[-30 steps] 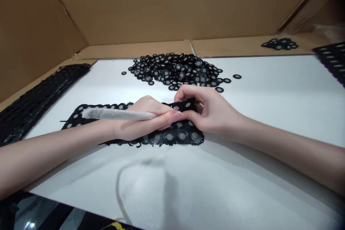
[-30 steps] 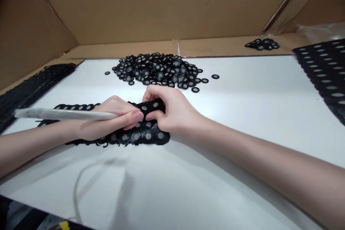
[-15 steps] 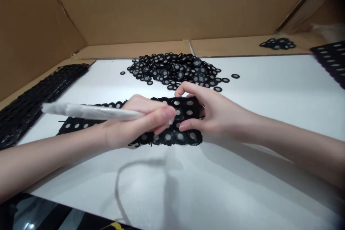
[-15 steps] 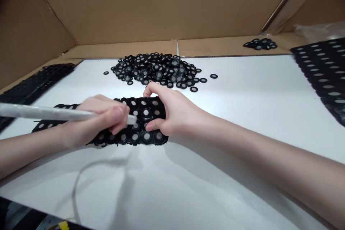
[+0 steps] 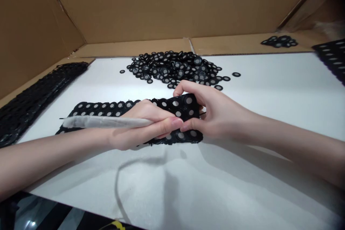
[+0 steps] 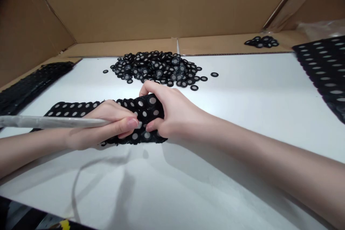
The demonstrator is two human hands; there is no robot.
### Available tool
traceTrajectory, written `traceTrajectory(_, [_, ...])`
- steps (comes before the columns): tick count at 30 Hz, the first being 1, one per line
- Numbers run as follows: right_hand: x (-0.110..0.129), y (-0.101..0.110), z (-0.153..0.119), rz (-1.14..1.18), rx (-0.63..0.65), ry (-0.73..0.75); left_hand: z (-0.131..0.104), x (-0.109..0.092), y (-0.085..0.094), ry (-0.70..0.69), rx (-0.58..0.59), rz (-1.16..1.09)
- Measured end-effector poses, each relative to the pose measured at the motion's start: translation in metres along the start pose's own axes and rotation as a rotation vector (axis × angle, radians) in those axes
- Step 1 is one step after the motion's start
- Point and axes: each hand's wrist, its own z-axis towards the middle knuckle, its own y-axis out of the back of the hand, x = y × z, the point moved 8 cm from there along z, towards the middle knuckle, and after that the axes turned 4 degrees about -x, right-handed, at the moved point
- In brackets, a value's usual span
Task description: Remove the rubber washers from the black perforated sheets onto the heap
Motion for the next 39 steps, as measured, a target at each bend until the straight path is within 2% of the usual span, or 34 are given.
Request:
traceTrajectory(7, [-0.001, 0.000, -0.001, -0.054, 0.002, -0.008, -0.001, -0.003, -0.006, -0.052, 0.112, 0.019])
traceTrajectory(13, [-0.009, 0.001, -0.006, -0.104, 0.083, -0.035, 0.000, -0.006, -0.002, -0.110, 0.036, 0.020])
traceTrajectory(18, [-0.010, 0.002, -0.006, -0.069, 0.029, -0.108, -0.005, -0.015, 0.006, -0.114, -0.030, -0.045])
traceTrajectory(22, [-0.006, 0.002, -0.008, -0.030, 0.022, -0.136, -0.008, -0.015, 0.000, -0.079, 0.024, -0.100])
traceTrajectory(31, [-0.003, 0.000, -0.008, -0.062, 0.077, -0.153, -0.006, -0.015, -0.006, -0.108, 0.039, -0.027])
traceTrajectory(39, [0.001, -0.003, -0.010, -0.088, 0.111, -0.074, -0.006, -0.011, -0.016, -0.083, 0.184, -0.020])
